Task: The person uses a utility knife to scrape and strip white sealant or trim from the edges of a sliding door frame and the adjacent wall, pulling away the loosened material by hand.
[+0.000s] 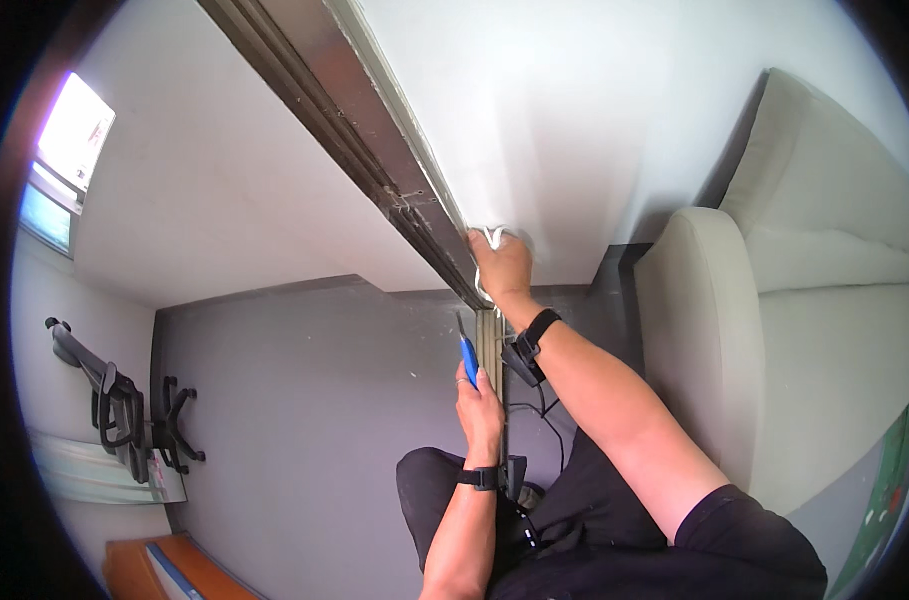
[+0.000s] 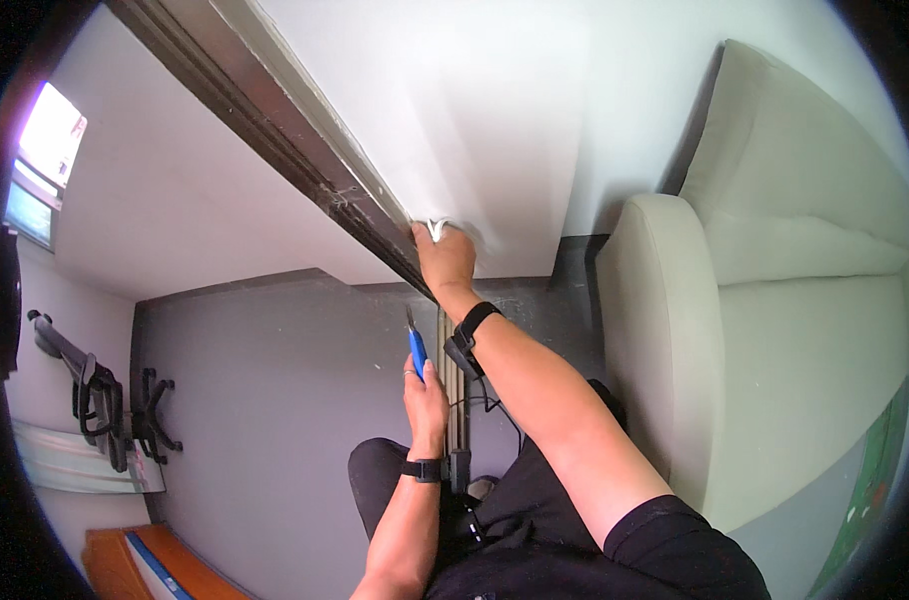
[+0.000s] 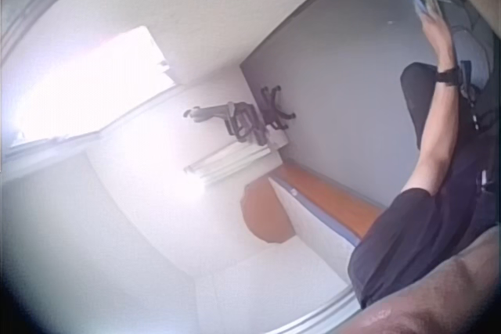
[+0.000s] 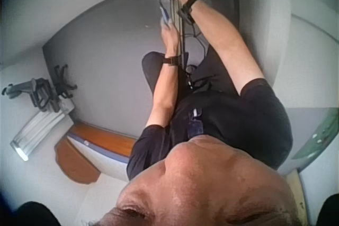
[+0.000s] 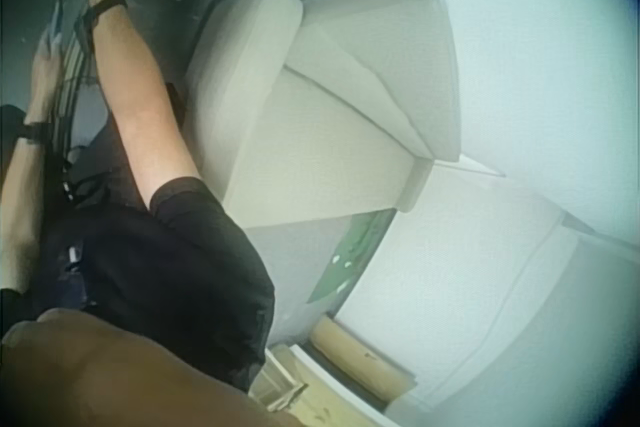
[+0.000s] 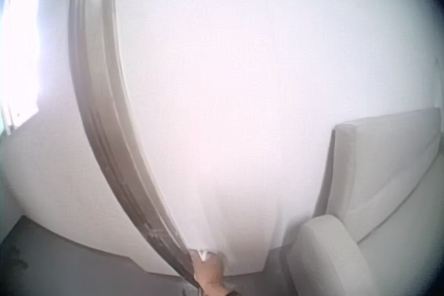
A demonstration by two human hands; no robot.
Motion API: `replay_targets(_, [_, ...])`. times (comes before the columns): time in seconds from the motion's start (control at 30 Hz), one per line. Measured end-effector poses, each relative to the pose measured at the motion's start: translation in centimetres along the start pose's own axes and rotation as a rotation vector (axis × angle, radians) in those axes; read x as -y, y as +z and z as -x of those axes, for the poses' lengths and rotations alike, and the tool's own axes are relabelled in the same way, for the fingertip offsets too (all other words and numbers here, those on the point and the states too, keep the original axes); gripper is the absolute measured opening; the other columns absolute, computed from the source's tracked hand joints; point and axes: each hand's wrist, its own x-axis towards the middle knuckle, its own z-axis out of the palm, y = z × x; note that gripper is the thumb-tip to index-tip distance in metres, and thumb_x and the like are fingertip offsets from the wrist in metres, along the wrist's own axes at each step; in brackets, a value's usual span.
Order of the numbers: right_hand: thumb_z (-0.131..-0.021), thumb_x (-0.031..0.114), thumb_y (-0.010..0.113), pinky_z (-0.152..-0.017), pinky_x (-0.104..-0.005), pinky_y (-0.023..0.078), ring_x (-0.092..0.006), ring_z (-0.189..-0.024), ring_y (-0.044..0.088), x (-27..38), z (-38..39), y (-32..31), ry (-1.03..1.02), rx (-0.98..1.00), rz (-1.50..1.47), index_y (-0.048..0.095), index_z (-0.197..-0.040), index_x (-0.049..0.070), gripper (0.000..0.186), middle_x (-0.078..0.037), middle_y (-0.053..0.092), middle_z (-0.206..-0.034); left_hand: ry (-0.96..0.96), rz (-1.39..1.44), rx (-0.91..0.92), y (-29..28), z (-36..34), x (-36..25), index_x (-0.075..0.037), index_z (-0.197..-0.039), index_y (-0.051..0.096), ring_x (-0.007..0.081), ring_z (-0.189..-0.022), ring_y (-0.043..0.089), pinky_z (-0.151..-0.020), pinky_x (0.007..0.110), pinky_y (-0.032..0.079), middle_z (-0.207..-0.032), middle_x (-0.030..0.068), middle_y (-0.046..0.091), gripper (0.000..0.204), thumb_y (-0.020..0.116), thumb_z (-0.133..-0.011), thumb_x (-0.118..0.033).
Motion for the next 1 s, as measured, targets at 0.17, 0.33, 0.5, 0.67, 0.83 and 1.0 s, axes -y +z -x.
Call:
replay_targets(0.17, [-0.079, 0.020, 0.070, -0.057, -0.0361, 0.043, -0.0147, -0.059, 0.053, -0.1, -0.9, 1.4, 0.342, 0.042, -0.352, 0.065, -0.072, -0.004, 0.026, -0.006, 0.060, -0.063, 0.059, 0.011, -0.022, 0.0, -0.5, 1.6, -0.004, -0.138, 0.044, 0.0427, -0.105, 0.061, -0.088, 0.046, 0.046, -0.110, 0.0284, 0.064, 0.045, 0.044, -0.100, -0.028])
replay_targets(0.33, [-0.079, 0.019, 0.071, -0.048, -0.0326, 0.037, -0.0135, -0.052, 0.049, -2.5, -1.4, 1.4, 0.409, 0.064, -0.386, 0.060, -0.066, 0.002, 0.023, -0.003, 0.054, -0.059, -0.040, 0.079, 0.029, 0.7, -1.4, 2.8, -0.002, -0.137, 0.044, 0.0418, -0.107, 0.061, -0.089, 0.045, 0.046, -0.112, 0.0283, 0.063, 0.044, 0.044, -0.100, -0.028])
replay_targets(0.5, [-0.081, 0.016, 0.071, -0.043, -0.0286, 0.027, -0.0107, -0.048, 0.036, -1.2, -1.1, 0.8, 0.695, 0.197, -0.844, 0.058, -0.077, 0.008, 0.016, 0.002, 0.044, -0.064, -0.042, 0.102, 0.031, 0.4, -1.6, 3.4, -0.002, -0.136, 0.045, 0.0347, -0.098, 0.063, -0.087, 0.041, 0.047, -0.107, 0.0245, 0.064, 0.044, 0.045, -0.100, -0.027])
replay_targets(0.67, [-0.080, 0.017, 0.072, -0.045, -0.0305, 0.027, -0.0114, -0.049, 0.035, 0.8, -1.1, 0.8, 0.794, 0.131, -0.800, 0.059, -0.079, 0.008, 0.016, 0.001, 0.039, -0.065, -0.051, 0.126, 0.025, 0.0, -1.2, 2.8, -0.002, -0.135, 0.046, 0.0281, -0.089, 0.062, -0.084, 0.039, 0.047, -0.098, 0.0204, 0.064, 0.043, 0.046, -0.100, -0.026])
replay_targets(0.83, [-0.079, 0.015, 0.068, -0.043, -0.0260, 0.025, -0.0093, -0.043, 0.031, -0.3, -2.4, 1.4, 0.904, 0.165, -1.119, 0.050, -0.070, 0.014, 0.020, 0.002, 0.037, -0.060, 0.000, 0.189, 0.021, 0.8, -1.7, 4.0, -0.002, -0.136, 0.045, 0.0271, -0.086, 0.062, -0.081, 0.039, 0.048, -0.095, 0.0186, 0.064, 0.043, 0.047, -0.100, -0.025])
replay_targets(1.0, [-0.077, 0.013, 0.066, -0.042, -0.0279, 0.024, -0.0112, -0.043, 0.029, 0.4, -2.4, 1.5, 0.924, 0.217, -1.121, 0.046, -0.070, 0.014, 0.021, 0.002, 0.036, -0.060, 0.118, 0.215, -0.020, 0.9, -2.1, 5.4, 0.000, -0.136, 0.040, 0.0078, -0.056, 0.043, -0.049, 0.026, 0.038, -0.069, -0.0021, 0.047, 0.041, 0.046, -0.101, -0.022])
